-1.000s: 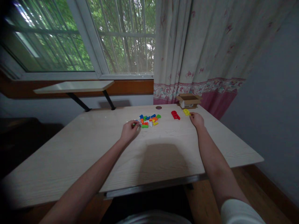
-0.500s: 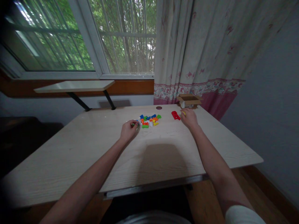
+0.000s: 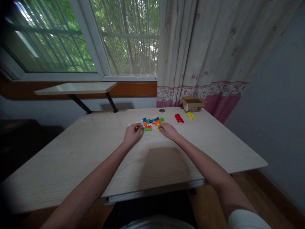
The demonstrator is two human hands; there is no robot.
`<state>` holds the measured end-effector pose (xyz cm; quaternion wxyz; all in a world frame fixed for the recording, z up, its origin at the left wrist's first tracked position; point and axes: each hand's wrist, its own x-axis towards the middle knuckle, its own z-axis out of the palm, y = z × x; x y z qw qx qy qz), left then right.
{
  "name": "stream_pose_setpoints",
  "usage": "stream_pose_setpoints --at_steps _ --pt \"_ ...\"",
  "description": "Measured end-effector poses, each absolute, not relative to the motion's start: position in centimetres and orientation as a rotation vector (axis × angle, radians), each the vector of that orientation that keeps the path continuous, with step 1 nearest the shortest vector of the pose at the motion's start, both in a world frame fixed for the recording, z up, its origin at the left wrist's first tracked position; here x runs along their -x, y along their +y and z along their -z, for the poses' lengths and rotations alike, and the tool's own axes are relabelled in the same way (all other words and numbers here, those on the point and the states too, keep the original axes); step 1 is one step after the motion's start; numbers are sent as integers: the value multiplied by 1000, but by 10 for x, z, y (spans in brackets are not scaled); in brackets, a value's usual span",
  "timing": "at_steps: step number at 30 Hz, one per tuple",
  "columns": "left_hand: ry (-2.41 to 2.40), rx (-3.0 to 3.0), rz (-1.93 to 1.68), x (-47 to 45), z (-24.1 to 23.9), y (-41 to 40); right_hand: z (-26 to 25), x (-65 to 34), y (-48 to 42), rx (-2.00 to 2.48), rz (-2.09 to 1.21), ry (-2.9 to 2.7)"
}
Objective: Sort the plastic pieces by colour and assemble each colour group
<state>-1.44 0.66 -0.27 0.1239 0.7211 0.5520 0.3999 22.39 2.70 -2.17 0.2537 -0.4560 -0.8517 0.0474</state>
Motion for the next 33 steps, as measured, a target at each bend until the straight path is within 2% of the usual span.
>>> stream_pose_setpoints --at_steps 9,13,17,24,28,33 --pt "1573 -2155 -1142 10 1 2 12 -230 19 1279 52 -2448" --pt "1559 -2170 -1130 7 -1 -1 10 -230 18 1311 -16 -2333" --pt "1513 -2165 -1145 4 -2 -3 8 -226 19 1286 -341 -1980" --pt "1284 -1940 -1224 -8 1 -5 -1 -195 3 922 -1321 -1051" --pt "989 -1561 -1291 -16 -2 -8 -2 -179 -13 762 -1552 -894" --pt "841 -1291 -1251 -20 -14 -15 -1 -175 -21 755 -1635 -860"
